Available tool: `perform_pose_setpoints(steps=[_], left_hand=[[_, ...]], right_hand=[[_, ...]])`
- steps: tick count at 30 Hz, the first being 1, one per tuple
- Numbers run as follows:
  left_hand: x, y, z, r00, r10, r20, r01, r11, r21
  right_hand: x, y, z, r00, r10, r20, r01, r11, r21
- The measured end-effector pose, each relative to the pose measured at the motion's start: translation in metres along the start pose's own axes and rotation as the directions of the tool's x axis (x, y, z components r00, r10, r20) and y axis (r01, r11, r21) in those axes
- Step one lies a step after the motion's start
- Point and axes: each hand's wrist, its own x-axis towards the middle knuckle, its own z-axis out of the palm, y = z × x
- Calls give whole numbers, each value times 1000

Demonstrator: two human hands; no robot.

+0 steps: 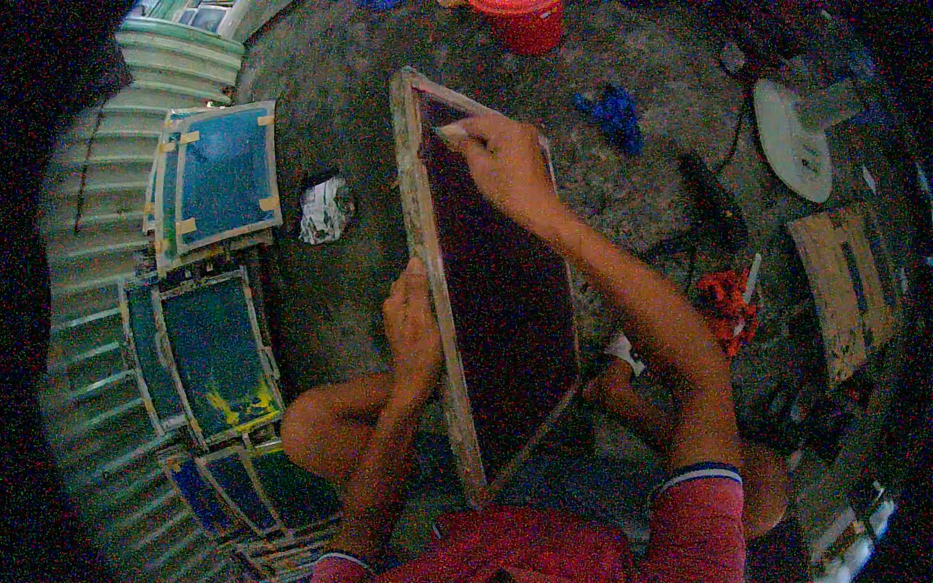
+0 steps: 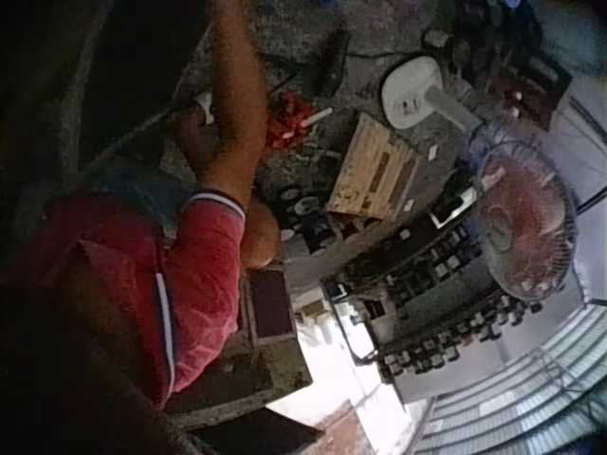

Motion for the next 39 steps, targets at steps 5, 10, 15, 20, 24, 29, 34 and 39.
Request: perform_pose_setpoints(steps=[5, 10, 15, 20, 24, 29, 34, 39], left_hand=[[2, -8, 3, 996, 80, -31, -80, 997, 18], [6, -11, -1, 995, 82, -49, -79, 995, 59], [7, -10, -3, 986, -160, -42, 161, 987, 24], [8, -21, -11, 967, -251, -39, 251, 968, -11], [13, -8, -2, 944, -329, -12, 330, 943, 40], [3, -3, -9, 941, -334, -46, 332, 942, -49], [4, 6, -8, 920, -390, -32, 390, 921, -13], [-3, -2, -3, 986, -154, -59, 150, 986, -77]], right_hand=[[-16, -2, -8, 968, -245, 49, 242, 968, 73], [-14, 15, -16, 953, -279, 122, 270, 959, 80], [7, 104, -34, 942, 333, 43, -334, 918, 214], [0, 252, -30, 785, 619, -7, -615, 781, 107], [-15, 369, -40, 764, 624, -162, -631, 775, 7], [3, 305, 1, 805, 578, -133, -591, 798, -118], [8, 313, 10, 836, 514, -194, -547, 808, -217], [27, 235, 8, 881, 464, -93, -460, 793, -400]])
